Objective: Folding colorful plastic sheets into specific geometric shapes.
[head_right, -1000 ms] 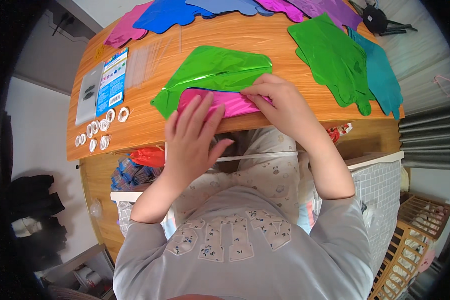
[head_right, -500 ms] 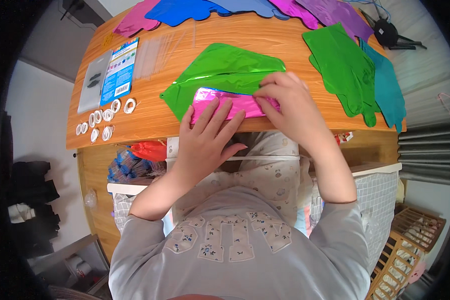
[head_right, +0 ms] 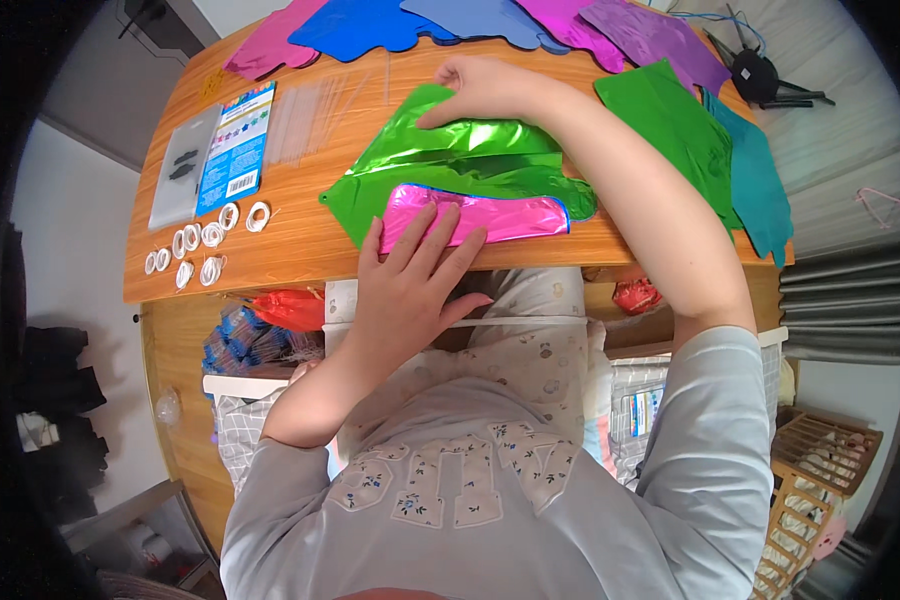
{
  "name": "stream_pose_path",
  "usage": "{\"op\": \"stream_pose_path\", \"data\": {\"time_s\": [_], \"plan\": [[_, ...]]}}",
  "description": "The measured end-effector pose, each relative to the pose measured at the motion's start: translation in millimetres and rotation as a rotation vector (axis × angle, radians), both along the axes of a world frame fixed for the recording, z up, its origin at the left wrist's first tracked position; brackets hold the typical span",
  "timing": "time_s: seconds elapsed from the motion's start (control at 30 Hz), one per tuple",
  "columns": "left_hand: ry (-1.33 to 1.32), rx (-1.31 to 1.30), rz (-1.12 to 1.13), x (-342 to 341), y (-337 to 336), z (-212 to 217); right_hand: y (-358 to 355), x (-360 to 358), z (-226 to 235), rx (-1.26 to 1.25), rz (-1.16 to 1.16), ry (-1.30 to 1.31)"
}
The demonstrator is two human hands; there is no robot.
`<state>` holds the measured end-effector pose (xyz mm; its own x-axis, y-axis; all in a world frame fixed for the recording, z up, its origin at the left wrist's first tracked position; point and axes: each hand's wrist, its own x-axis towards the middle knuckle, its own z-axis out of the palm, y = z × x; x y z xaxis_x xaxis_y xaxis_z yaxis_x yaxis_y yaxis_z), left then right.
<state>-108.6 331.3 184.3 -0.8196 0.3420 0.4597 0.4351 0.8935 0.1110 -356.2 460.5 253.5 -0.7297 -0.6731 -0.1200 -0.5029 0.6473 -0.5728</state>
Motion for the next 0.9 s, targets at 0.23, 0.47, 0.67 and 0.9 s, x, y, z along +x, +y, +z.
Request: {"op": "stream_pose_path", "data": {"time_s": [0.23,0.47,0.67,0.9], "plan": [[0.003,0.018,-0.003,-0.2,-1.4,-1.6,-7.4,9.8,28.9,0.056,-0.025,-0.511],[0.005,0.030,-0.005,-0.3,-0.9,-2.0,14.9,-15.6,28.4,0.066,-0.135,-0.454],[-0.004,0.034,-0.004,0.3,-1.5,-3.2,28.9,-18.7,19.1,0.029,-0.062,-0.391],[0.049,0.057,-0.014,2.2,-1.3,-5.4,36.4,42.6,31.5,-0.174,-0.150,-0.095]]}}
